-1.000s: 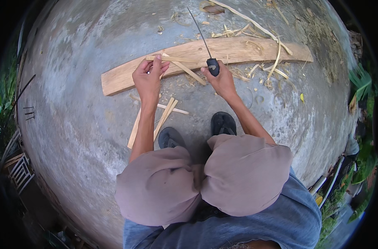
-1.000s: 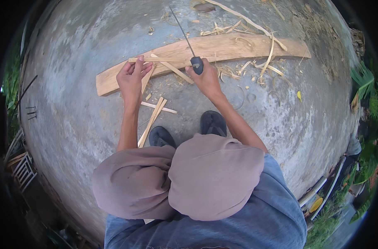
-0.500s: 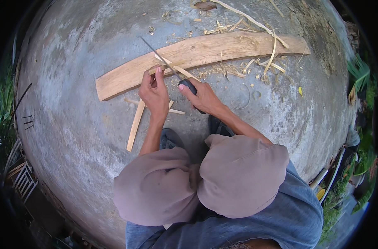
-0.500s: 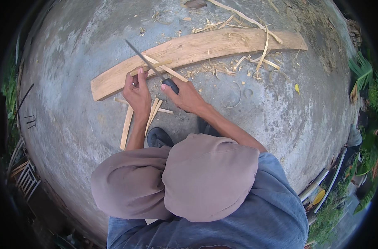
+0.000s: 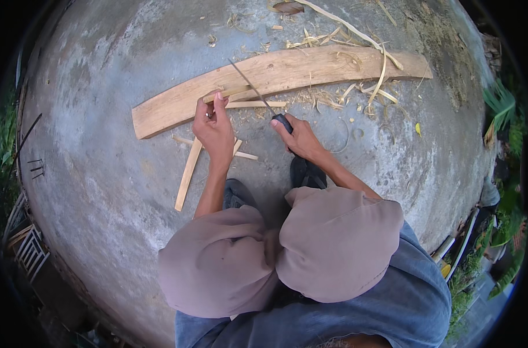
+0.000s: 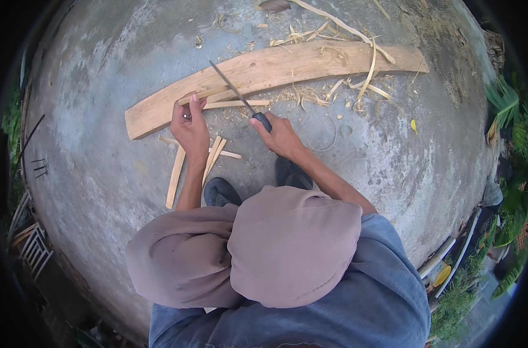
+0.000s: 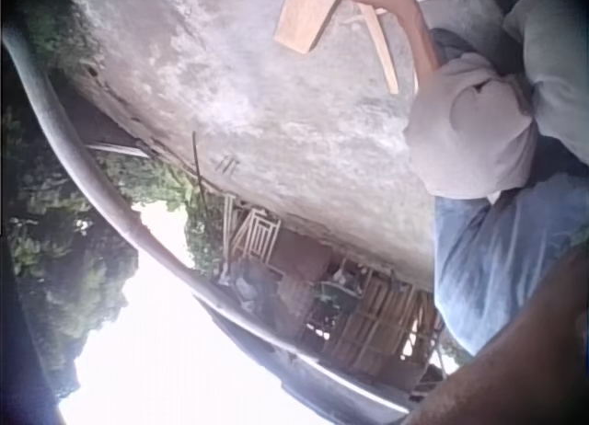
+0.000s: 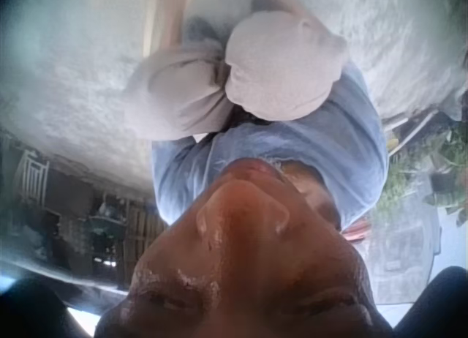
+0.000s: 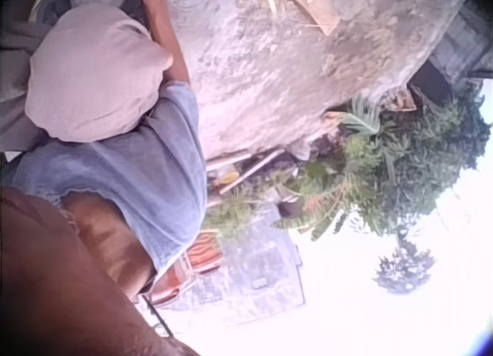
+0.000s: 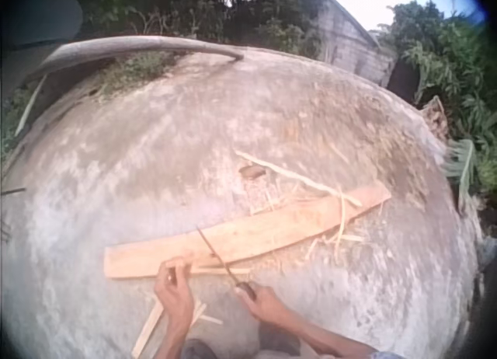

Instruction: The person uses a knife to shave and shape thin wooden strips on a concrete floor. They repeatedly pare the wood, check the edges, and assemble the strips into a small cross-shaped structure.

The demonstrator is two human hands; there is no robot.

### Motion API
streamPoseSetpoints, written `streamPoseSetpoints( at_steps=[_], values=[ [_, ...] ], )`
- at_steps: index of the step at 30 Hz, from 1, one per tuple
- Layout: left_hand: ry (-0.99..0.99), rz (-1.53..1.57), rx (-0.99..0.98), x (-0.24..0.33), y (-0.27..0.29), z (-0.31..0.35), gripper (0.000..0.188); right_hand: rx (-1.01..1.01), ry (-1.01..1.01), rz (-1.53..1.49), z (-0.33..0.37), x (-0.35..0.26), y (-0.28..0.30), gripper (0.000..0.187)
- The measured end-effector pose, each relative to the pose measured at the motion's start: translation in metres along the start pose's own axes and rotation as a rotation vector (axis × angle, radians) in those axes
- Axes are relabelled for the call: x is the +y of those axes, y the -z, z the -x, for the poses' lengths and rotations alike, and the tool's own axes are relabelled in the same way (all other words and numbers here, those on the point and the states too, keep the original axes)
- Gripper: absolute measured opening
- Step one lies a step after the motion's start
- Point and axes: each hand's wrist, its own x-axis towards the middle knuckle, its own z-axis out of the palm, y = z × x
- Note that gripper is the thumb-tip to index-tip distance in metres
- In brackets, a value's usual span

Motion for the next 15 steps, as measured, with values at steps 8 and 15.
streamPoseSetpoints(
  at_steps=[8, 15],
  values=[
    [0.327, 0.558, 0.029, -0.027, 0.055, -0.022, 0.02, 0.116, 0.11, 0.088, 0.01, 0.0, 0.017, 0.053],
    [0.757, 0.444, -0.046, -0.065, 0.056, 0.023, 0.022, 0.296, 0.433, 0.451, -0.035, 0.016, 0.008, 0.044]
  ],
)
